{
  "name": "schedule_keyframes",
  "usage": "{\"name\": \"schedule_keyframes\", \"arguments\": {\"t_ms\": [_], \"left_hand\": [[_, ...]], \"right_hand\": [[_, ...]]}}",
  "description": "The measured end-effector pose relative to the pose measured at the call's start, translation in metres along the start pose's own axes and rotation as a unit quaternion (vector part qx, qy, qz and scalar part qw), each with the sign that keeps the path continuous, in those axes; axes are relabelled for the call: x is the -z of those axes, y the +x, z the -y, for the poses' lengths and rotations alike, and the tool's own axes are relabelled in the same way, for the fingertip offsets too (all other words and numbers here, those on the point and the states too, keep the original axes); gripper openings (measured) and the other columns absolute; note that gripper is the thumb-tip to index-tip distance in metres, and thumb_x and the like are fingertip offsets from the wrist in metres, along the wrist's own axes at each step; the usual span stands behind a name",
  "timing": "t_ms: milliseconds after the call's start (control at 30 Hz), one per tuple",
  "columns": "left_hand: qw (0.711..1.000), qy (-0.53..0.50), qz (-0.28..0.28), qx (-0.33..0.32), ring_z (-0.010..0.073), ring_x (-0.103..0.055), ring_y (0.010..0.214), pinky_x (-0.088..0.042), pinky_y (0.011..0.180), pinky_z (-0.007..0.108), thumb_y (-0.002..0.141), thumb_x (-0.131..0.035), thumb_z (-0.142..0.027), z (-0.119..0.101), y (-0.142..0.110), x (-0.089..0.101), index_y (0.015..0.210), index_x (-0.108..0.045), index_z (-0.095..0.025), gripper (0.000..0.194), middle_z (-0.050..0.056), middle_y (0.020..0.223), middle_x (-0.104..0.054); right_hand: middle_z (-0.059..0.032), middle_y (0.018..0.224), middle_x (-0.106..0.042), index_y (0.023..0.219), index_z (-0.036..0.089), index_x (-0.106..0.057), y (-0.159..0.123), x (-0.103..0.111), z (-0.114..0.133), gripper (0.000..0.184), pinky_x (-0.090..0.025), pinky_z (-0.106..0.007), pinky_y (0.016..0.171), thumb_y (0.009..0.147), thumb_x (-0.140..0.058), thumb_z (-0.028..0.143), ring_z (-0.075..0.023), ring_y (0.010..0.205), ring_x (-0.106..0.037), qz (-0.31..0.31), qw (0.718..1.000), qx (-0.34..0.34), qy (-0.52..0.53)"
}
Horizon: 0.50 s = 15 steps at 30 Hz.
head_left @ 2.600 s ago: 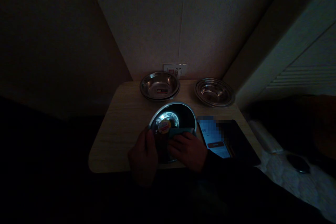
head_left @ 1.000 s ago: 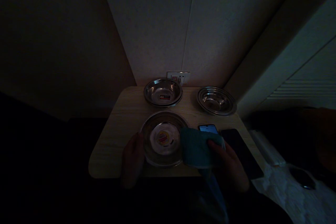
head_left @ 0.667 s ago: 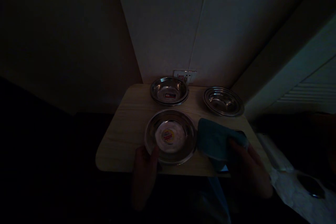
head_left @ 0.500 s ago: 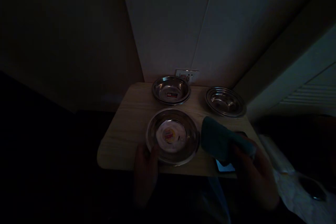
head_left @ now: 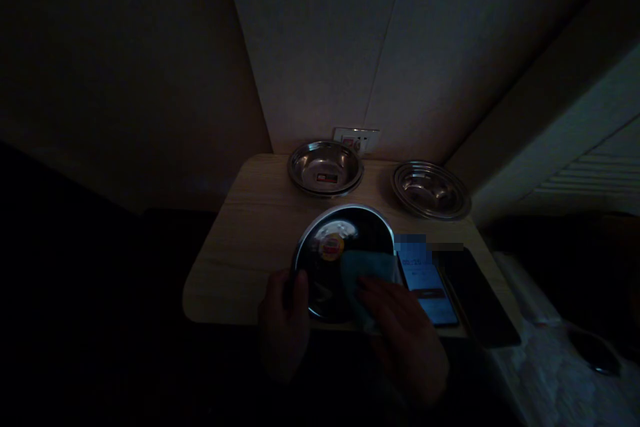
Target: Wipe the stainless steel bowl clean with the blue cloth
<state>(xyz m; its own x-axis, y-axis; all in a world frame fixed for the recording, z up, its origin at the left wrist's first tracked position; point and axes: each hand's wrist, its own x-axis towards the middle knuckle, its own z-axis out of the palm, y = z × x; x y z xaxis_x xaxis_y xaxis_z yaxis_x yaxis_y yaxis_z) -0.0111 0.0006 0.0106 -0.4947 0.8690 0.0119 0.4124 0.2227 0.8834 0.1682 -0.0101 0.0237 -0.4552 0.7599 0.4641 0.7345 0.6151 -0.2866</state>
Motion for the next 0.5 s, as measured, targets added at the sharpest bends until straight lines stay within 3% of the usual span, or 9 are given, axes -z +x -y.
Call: {"name": "schedule_keyframes", "arguments": {"t_ms": [133,300,500], "left_hand": [[0.999,0.023,-0.004,-0.03,0.0156,-0.057,0.059,-0.043,0.054,0.025,0.081,-0.041,-0.047,-0.002,0.0,-0.001,0.079,-0.055,-0.02,0.031,0.003,0.066,-0.062],[0.998,0.05,-0.006,-0.047,0.0159,-0.059,0.057,-0.044,0.052,0.025,0.082,-0.04,-0.041,-0.001,-0.001,-0.009,0.077,-0.057,-0.02,0.028,0.003,0.064,-0.064],[0.993,0.05,-0.033,-0.102,0.0192,-0.064,0.085,-0.048,0.071,0.027,0.083,-0.04,-0.037,-0.003,0.004,-0.014,0.102,-0.06,-0.018,0.033,0.009,0.096,-0.068]], "right_hand": [[-0.0077,0.116,-0.061,0.112,0.017,-0.057,0.002,-0.021,0.013,0.039,-0.041,-0.041,0.088,0.075,-0.046,0.015,-0.0251,0.104,-0.054,0.093,0.995,-0.027,0.028],[-0.0067,0.12,-0.058,0.121,0.016,-0.052,0.012,-0.027,0.019,0.044,-0.039,-0.038,0.088,0.077,-0.045,0.017,-0.0238,0.106,-0.051,0.118,0.989,-0.034,0.08],[-0.0056,0.119,-0.06,0.116,0.017,-0.055,0.03,-0.031,0.018,0.037,-0.04,-0.037,0.082,0.079,-0.046,0.014,-0.0226,0.101,-0.051,0.143,0.987,-0.024,0.074]]}}
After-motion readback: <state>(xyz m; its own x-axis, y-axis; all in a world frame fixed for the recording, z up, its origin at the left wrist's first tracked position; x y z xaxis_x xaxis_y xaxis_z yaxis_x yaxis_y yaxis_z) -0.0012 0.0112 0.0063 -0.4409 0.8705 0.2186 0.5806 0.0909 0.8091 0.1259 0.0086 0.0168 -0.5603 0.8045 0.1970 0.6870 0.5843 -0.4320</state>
